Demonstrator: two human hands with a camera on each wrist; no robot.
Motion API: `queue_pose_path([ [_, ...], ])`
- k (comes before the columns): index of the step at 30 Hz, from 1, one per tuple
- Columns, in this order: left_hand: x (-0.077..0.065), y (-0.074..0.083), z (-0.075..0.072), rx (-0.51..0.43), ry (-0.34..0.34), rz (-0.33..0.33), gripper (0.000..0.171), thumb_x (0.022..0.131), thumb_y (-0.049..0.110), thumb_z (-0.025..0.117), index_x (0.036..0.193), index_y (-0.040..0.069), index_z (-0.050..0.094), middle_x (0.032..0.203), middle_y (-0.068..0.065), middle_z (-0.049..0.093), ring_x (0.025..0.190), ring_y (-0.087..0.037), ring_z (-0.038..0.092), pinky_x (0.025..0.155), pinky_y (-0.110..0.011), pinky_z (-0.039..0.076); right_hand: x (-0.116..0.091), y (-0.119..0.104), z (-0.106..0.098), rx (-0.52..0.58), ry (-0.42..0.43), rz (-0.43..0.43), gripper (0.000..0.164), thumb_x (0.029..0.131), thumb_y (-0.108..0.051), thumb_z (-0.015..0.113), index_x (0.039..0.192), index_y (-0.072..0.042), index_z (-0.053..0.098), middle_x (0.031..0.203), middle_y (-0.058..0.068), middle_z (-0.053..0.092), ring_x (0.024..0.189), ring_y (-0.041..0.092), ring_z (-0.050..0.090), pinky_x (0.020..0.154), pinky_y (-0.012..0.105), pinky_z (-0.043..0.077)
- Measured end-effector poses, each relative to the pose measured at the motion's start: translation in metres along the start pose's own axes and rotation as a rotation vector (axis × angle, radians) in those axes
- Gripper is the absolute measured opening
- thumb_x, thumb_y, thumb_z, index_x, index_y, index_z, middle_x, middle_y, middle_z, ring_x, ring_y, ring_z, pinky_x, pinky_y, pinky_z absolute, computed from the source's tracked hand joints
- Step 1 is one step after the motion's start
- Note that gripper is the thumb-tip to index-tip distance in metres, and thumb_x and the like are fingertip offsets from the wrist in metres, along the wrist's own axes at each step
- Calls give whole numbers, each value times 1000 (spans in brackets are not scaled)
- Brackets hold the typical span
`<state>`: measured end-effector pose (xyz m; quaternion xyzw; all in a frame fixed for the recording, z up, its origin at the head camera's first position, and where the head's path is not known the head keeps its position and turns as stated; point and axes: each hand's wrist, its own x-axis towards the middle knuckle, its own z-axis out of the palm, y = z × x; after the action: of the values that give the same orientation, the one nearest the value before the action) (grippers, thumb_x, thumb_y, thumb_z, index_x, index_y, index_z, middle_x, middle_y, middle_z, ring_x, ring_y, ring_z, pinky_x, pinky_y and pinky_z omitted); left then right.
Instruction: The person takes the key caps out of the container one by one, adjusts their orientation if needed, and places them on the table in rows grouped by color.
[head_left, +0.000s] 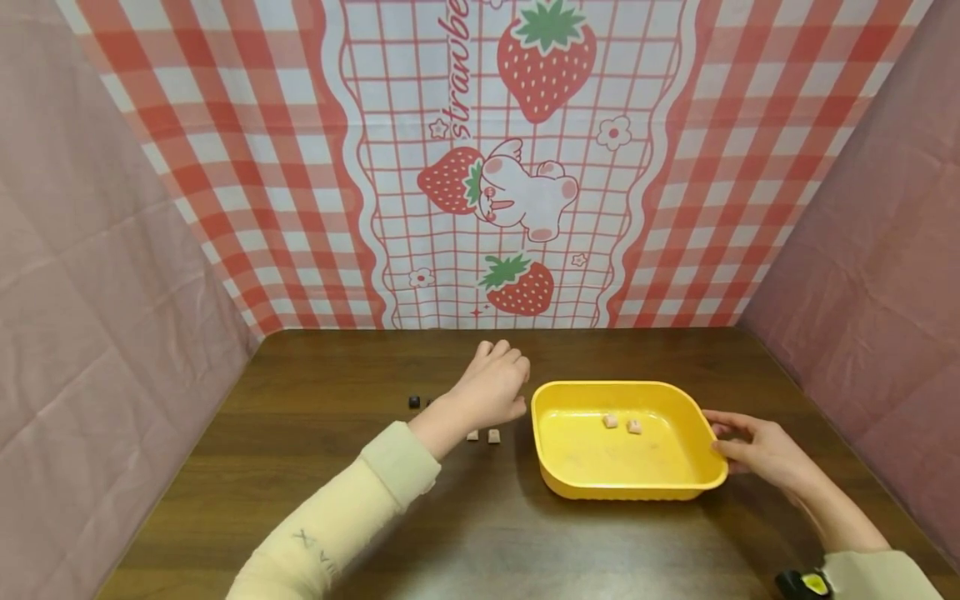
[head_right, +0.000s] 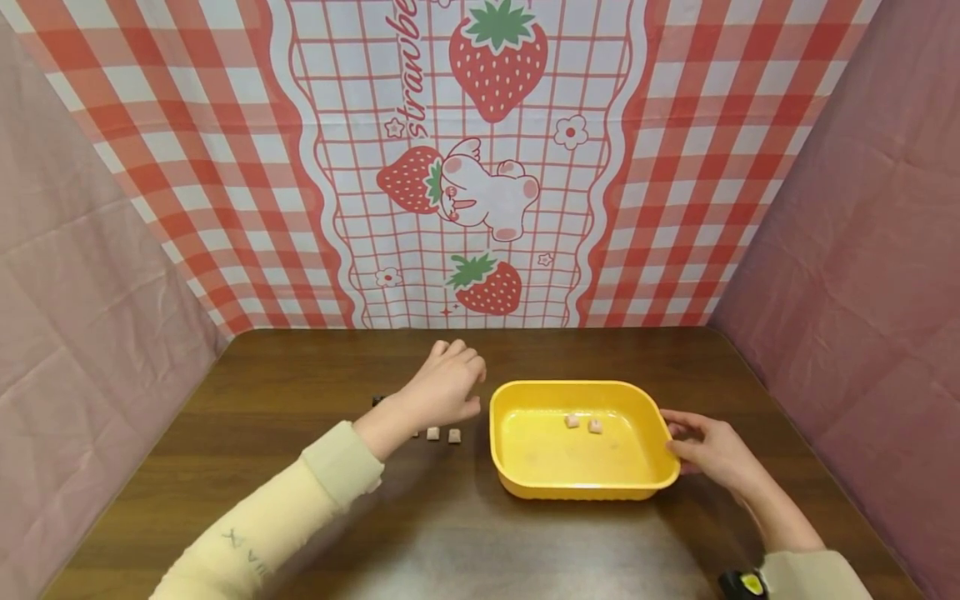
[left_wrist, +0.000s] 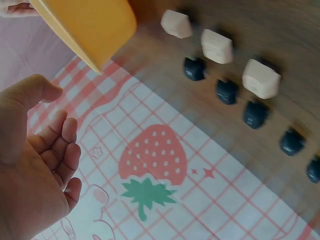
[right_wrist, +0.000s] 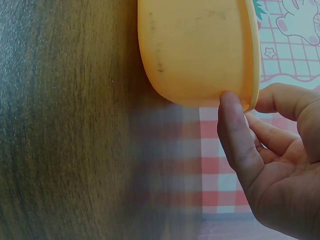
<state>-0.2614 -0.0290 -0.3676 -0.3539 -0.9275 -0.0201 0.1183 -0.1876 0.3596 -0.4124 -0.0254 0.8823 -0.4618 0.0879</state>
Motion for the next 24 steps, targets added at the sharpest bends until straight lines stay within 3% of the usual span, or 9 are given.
queue_pose_path([
  [11,27,22,1,32,-23,35,21,80,33,68,89,20,55,87,7,51,88,-15,39,79,-34,27,0,0,-1,-4,-8,5,62,89,-15,62,138,13,35,118,29,51,84,11,63,68,33,55],
  [24,54,47,13,50,-51,66,20,81,34,66,88,20,54,86,8,49,87,-13,36,79,-31,26,0,1,-1,-13,1,10,63,88,-15,64,138,12,35,117,29,52,83,11,62,67,32,55],
])
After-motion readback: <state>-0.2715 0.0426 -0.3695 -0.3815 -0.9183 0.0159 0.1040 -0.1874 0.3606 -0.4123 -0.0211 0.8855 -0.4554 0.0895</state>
